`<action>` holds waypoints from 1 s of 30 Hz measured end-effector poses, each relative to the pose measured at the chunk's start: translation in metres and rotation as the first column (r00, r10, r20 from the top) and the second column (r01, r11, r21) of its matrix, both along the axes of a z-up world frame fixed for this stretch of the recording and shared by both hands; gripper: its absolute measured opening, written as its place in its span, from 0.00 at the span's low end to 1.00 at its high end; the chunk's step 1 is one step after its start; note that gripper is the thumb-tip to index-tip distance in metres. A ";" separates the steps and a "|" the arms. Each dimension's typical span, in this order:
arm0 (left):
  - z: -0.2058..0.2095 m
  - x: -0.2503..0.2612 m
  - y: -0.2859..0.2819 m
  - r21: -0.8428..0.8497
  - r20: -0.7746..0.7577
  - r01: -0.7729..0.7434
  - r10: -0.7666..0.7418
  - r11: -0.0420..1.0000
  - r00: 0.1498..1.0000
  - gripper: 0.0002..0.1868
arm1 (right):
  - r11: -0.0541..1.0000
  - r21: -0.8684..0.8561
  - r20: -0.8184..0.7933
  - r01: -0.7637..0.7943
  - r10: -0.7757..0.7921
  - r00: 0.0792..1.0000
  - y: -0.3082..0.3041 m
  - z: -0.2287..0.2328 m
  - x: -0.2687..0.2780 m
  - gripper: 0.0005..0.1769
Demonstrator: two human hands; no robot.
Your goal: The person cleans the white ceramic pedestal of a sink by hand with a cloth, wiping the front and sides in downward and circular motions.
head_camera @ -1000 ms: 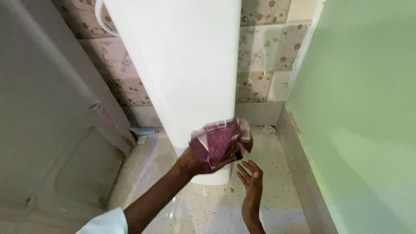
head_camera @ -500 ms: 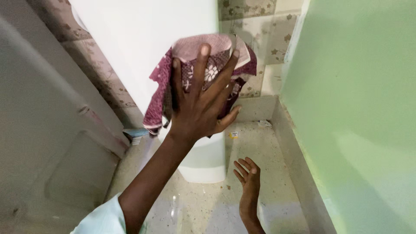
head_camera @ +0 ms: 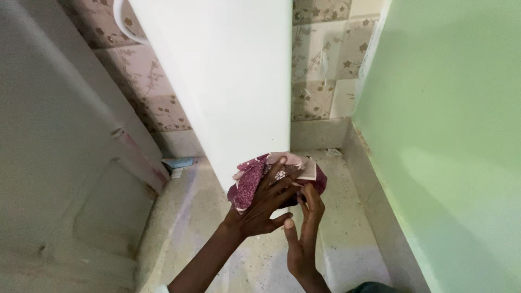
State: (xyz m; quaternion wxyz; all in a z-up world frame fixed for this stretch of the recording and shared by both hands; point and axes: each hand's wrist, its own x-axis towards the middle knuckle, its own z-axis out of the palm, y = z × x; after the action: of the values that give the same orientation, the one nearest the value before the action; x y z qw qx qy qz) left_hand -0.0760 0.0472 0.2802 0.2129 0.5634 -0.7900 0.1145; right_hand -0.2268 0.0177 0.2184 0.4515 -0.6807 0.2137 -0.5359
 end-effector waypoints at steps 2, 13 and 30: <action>0.015 -0.006 0.012 0.036 -0.069 0.008 -0.006 0.999 0.998 0.30 | 0.996 -0.015 -0.043 -0.086 0.086 0.995 0.005 0.015 0.007 0.49; 0.118 0.084 0.044 -0.601 -0.183 -0.308 0.248 0.737 0.951 0.33 | 0.946 -0.323 0.056 0.035 -0.018 0.998 -0.080 0.164 0.092 0.51; 0.085 0.104 -0.024 -0.550 -0.759 -0.427 -0.217 0.718 0.613 0.50 | 0.982 -0.074 0.028 0.174 -0.172 0.985 -0.035 0.009 0.110 0.44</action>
State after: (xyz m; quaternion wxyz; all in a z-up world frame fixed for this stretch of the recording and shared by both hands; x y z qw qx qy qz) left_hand 0.0276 0.0235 0.3648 0.7192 0.4826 -0.4753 0.1546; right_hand -0.1165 -0.0169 0.2269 0.3793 -0.6705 0.2466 -0.5880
